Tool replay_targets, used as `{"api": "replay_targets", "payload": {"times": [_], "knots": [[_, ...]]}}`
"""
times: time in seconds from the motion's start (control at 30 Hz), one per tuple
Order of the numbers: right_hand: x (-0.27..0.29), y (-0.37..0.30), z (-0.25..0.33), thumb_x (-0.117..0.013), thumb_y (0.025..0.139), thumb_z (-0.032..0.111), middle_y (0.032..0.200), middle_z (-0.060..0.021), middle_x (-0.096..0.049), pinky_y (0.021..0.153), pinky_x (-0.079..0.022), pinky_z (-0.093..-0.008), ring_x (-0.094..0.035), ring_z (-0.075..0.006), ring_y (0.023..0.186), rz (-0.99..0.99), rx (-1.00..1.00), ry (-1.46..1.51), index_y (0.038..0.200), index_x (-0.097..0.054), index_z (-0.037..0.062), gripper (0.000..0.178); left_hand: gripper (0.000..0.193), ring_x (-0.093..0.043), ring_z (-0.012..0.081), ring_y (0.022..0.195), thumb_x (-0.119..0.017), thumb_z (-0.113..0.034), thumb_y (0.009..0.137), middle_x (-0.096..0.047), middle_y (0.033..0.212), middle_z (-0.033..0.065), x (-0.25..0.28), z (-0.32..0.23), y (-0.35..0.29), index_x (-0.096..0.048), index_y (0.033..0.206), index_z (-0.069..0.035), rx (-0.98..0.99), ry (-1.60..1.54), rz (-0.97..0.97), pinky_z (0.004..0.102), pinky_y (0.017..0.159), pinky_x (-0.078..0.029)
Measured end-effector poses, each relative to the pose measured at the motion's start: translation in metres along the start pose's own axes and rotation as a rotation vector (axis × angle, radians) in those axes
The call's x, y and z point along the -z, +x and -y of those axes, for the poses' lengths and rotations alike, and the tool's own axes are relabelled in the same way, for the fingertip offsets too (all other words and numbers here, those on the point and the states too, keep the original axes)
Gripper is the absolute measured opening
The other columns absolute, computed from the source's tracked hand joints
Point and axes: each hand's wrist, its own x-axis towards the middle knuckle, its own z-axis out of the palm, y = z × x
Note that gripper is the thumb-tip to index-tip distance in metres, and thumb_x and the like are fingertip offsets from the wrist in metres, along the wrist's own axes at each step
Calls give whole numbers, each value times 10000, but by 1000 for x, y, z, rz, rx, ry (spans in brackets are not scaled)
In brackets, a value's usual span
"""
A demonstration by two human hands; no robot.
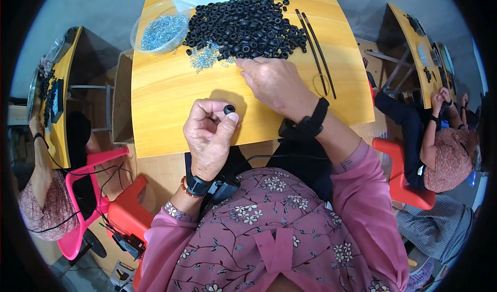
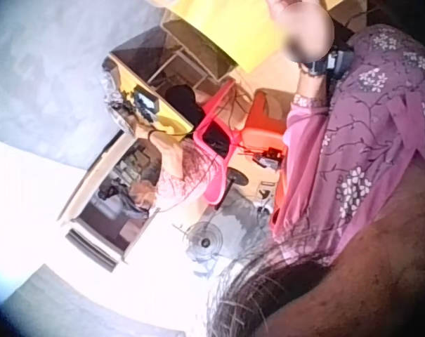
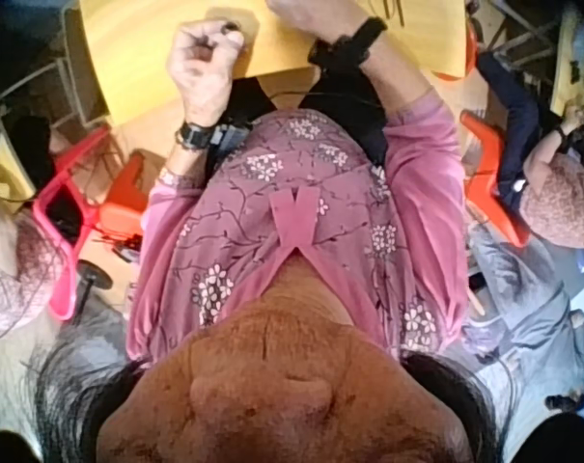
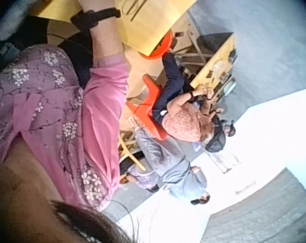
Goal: Manually assemble small plastic rings onto central pins or fasteners at a manufacturing workstation.
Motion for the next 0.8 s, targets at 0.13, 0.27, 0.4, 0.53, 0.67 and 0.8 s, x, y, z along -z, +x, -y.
{"api": "replay_targets", "payload": {"times": [0.13,0.27,0.4,0.53,0.67,0.8], "knots": [[-7,0,-11,-589,853,108,725,-134,-655,572,-525,-431,-668,-307,673,15,88,-89,1018,-639,23,192,170,-641,139,766,-657,14,879,-623,925,68,-1,-1,0,-554,1009,-20,17,52,-25,287,704,-553],[-9,-3,-13,-570,797,110,663,-143,-610,540,-497,-430,-654,-314,655,-96,179,-68,856,-587,19,110,137,-636,137,761,-656,-3,892,-639,952,73,3,9,3,-580,1001,-36,-60,13,-34,285,689,-548],[4,-9,-3,-599,745,112,668,-153,-641,540,-509,-422,-677,-305,649,-49,190,-37,718,-597,13,102,157,-633,134,767,-684,-29,888,-638,980,91,-4,7,3,-572,998,-29,-50,41,-41,281,705,-550],[9,-30,6,-614,752,128,704,-148,-654,564,-521,-421,-684,-311,673,10,76,-56,740,-613,12,117,148,-649,147,780,-674,-31,899,-649,984,107,-3,10,5,-571,1006,-29,-56,2,-5,276,707,-549],[0,-50,10,-616,760,132,743,-145,-655,576,-525,-416,-682,-319,681,-90,38,-24,752,-623,16,117,144,-655,155,787,-661,-27,909,-659,990,117,3,14,5,-578,1027,-29,-46,34,-9,268,731,-549],[-6,-54,8,-595,771,170,739,-147,-636,573,-515,-414,-669,-310,664,-178,86,21,743,-616,23,152,137,-655,157,798,-650,-22,914,-657,969,110,5,15,7,-577,1031,-25,-52,69,26,272,750,-550]]}}
